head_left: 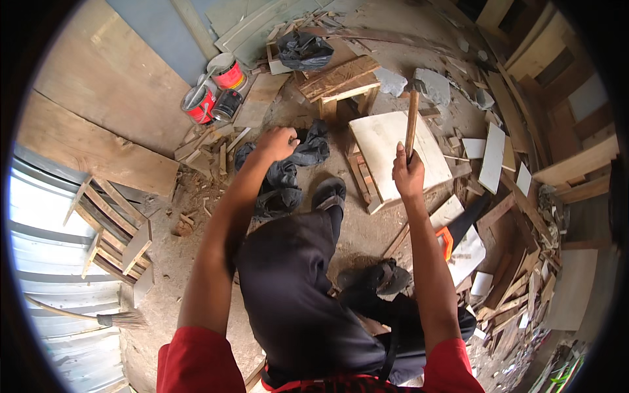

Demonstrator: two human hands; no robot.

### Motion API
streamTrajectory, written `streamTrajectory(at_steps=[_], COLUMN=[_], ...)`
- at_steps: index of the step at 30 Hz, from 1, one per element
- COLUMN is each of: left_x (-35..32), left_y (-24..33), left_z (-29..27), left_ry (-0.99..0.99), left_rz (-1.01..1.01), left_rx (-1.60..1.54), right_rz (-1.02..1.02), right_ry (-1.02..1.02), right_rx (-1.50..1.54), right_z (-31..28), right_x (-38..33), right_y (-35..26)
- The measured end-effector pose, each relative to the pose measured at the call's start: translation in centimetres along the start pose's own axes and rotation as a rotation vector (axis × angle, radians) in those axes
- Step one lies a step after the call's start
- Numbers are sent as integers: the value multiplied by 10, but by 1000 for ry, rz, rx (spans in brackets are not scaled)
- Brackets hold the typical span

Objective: The person assembles a small wooden box by hammering nails into a white wooden panel. They use a hammer to drive nails and a hand saw to cut wood pieces. The person repeatedly picks up nails and hammers them into the panel.

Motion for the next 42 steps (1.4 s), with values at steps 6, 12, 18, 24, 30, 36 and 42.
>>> streamTrajectory(at_steps=[6, 12, 18, 24, 30, 36, 42], left_x=[15, -14, -39, -17, 4, 7, 8], left_y=[-50, -114, -95, -92, -95, -90, -93], left_z=[78, 172, 181, 176, 186, 189, 193], left_ry=[-31, 112, 422, 281, 202, 227, 215], left_rz=[-142, -390, -498, -337, -186, -268, -337], left_rx=[-61, -38, -163, 24, 210, 198, 207], right_rz=[155, 373, 320, 353, 358, 342, 353], right_ry=[-157, -114, -69, -42, -16, -37, -50], right_rx=[255, 325, 296, 275, 310, 299, 309], right_z=[27, 29, 24, 31, 32, 29, 27], right_x=[3, -3, -3, -4, -4, -2, -1], right_y=[33, 34, 35, 30, 31, 33, 33])
Point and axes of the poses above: each hand's wrist, its own x-axis towards the middle knuckle, its own z-axis out of the palm, y = z × x, the point moved 5 cm from there along x, towards the middle knuckle, and after that the axes turned 14 degrees about y, right-handed, at the moved point
